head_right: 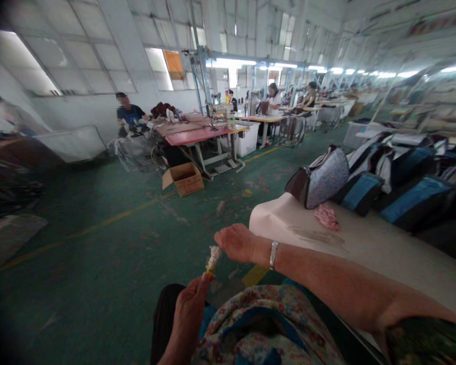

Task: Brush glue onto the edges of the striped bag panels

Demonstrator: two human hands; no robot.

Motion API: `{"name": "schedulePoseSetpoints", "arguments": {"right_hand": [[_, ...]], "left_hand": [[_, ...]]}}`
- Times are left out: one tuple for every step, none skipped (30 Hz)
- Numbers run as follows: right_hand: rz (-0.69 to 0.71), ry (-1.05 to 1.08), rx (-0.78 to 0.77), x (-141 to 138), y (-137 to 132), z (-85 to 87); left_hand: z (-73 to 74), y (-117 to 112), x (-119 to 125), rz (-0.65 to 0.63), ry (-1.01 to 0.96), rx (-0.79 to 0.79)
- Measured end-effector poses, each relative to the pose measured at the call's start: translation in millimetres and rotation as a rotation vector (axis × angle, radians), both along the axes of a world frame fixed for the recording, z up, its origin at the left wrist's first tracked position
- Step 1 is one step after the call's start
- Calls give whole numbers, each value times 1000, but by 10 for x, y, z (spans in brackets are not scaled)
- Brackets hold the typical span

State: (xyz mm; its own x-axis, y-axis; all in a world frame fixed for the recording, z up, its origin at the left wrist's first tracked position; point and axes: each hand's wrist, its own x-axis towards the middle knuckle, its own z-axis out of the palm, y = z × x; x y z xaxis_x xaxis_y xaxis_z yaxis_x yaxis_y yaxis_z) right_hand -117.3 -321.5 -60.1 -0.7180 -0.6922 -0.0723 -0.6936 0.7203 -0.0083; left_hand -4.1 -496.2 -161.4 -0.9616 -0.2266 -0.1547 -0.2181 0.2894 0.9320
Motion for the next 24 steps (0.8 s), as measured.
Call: {"name": "schedulePoseSetpoints", "arguments": {"right_hand": [[-42,15,4,-63,25,-10],[-79,30,5,-117,56,-13],[-102,39,4,-150,83,-12],[-105,41,0,-156,98,-9],[-89,36,-5,-135,97,-10],[-60,26,-11,-95,80,-17],[-26,13,-15,-46,50,-33],[7,-2,-16,-2,15,-56],[30,-16,-14,25,-18,-85],[40,-27,-9,29,-41,-113],[34,-33,-5,10,-50,-135],[15,-32,-3,-28,-42,-146],[-13,-24,-5,-72,-22,-144],[-40,-13,-10,-111,6,-126],[-56,-4,-19,-133,32,-98],[-57,0,-29,-133,49,-62],[-42,-1,-39,-108,53,-26],[-16,-9,-45,-66,40,3],[11,-18,-49,-16,14,21],[31,-27,-48,29,-21,25],[41,-33,-44,56,-56,16],[40,-36,-37,59,-84,-4],[27,-33,-29,33,-97,-30],[5,-26,-22,-17,-91,-55]], "left_hand": [[-9,-14,4,2,0,-4],[-21,-28,6,7,1,-10],[-35,-38,5,13,2,-16],[-50,-44,2,22,2,-21],[-64,-43,-3,31,1,-22],[-75,-36,-9,37,-1,-21],[-83,-24,-15,44,-3,-17],[-86,-12,-20,50,2,-9],[-86,-1,-25,54,12,-2],[-83,4,-29,60,25,1],[-78,3,-32,63,34,-1],[-72,-6,-37,63,41,-7],[-66,-19,-42,64,43,-17],[-63,-35,-49,63,36,-27],[-61,-49,-57,61,25,-35],[-61,-58,-65,58,17,-38],[-62,-60,-72,59,14,-38],[-62,-55,-79,61,15,-36],[-59,-42,-84,60,17,-33],[-54,-25,-86,59,21,-32],[-45,-8,-87,60,26,-32],[-34,7,-85,60,27,-34],[-23,15,-83,60,28,-35],[-14,17,-82,57,31,-38]]}}
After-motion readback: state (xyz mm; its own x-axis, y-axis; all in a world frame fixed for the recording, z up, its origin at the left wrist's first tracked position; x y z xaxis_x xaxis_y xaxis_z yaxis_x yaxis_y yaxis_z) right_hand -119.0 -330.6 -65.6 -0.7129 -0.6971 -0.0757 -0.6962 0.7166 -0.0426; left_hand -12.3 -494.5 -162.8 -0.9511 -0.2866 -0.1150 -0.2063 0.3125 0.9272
